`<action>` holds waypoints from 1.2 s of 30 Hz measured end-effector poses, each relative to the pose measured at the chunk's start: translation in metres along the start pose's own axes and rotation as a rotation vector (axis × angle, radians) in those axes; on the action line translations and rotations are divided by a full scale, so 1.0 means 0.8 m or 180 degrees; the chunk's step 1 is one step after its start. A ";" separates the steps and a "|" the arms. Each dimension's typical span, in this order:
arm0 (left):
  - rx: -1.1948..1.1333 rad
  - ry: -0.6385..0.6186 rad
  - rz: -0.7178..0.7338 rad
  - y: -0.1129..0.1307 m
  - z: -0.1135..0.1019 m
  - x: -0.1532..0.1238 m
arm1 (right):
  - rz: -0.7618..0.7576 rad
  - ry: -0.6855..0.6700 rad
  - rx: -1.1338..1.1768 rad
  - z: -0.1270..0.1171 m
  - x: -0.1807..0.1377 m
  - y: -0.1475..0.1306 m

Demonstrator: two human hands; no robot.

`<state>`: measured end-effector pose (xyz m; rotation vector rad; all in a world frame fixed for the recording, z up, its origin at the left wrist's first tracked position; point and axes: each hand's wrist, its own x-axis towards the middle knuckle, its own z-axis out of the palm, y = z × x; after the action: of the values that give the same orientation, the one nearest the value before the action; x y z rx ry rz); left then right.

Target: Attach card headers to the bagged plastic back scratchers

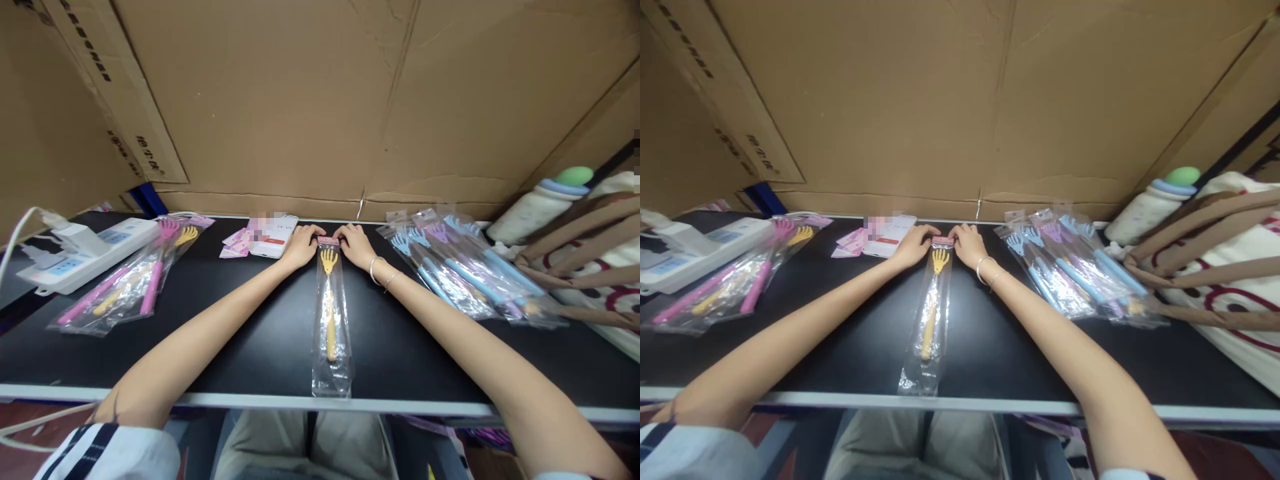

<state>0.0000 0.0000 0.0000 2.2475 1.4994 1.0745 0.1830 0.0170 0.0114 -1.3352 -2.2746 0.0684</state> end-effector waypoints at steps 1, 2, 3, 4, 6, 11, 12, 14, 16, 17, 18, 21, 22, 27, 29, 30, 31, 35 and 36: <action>-0.0001 0.0016 0.0013 0.001 -0.001 -0.001 | 0.0010 -0.0013 -0.0010 0.000 0.000 0.000; 0.0001 0.0033 0.0023 0.003 -0.002 -0.001 | 0.0018 -0.0028 -0.0017 -0.001 0.000 -0.001; 0.0006 0.0050 0.0032 0.004 -0.003 -0.002 | 0.0024 -0.0039 -0.0021 -0.001 0.000 -0.001; 0.0015 0.0066 0.0043 0.006 -0.004 -0.003 | 0.0025 -0.0047 -0.0021 -0.001 0.000 -0.001; 0.0033 0.0090 0.0070 0.011 -0.007 -0.005 | 0.0020 -0.0055 -0.0025 -0.001 0.000 0.000; 0.0085 0.0059 0.0067 0.018 -0.011 -0.008 | -0.0038 -0.0003 -0.0023 0.000 -0.001 0.000; 0.0086 0.0038 0.0049 0.018 -0.011 -0.008 | -0.0058 0.0010 -0.0026 -0.001 -0.002 -0.001; 0.0095 0.0003 0.0028 0.018 -0.011 -0.009 | -0.0102 0.0035 -0.0079 -0.003 -0.003 -0.003; 0.0153 -0.0020 0.0036 0.018 -0.011 -0.008 | -0.0175 0.0078 -0.0197 -0.008 -0.006 -0.007; 0.0191 -0.0031 0.0047 0.018 -0.011 -0.008 | -0.0232 0.0107 -0.0266 -0.010 -0.007 -0.010; 0.0227 -0.0038 0.0053 0.018 -0.011 -0.008 | -0.0302 0.0137 -0.0335 -0.014 -0.009 -0.013; 0.0260 -0.0058 0.0021 0.019 -0.010 -0.009 | -0.0543 0.0188 -0.0523 -0.024 -0.016 -0.024; 0.0256 -0.0065 0.0007 0.019 -0.010 -0.008 | -0.0627 0.0176 -0.0569 -0.027 -0.020 -0.029; 0.0222 -0.0066 0.0009 0.017 -0.010 -0.008 | -0.1147 -0.0104 -0.0542 -0.043 -0.057 -0.054; 0.0204 -0.0064 -0.0002 0.016 -0.010 -0.008 | -0.1413 -0.0211 -0.0420 -0.049 -0.077 -0.061; 0.0189 -0.0063 -0.0013 0.017 -0.010 -0.008 | -0.1561 -0.0249 -0.0390 -0.053 -0.087 -0.063; 0.0167 -0.0061 -0.0029 0.017 -0.011 -0.008 | -0.1643 -0.0236 -0.0400 -0.056 -0.096 -0.064; 0.0073 -0.0057 -0.0101 0.022 -0.014 -0.010 | -0.1933 -0.0432 -0.0449 -0.069 -0.121 -0.067; 0.0058 -0.0060 -0.0122 0.024 -0.014 -0.010 | -0.1999 -0.0517 -0.0449 -0.071 -0.125 -0.068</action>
<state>0.0038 -0.0180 0.0149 2.2250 1.5443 1.0300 0.2036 -0.1056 0.0378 -0.6381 -2.7756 -0.2068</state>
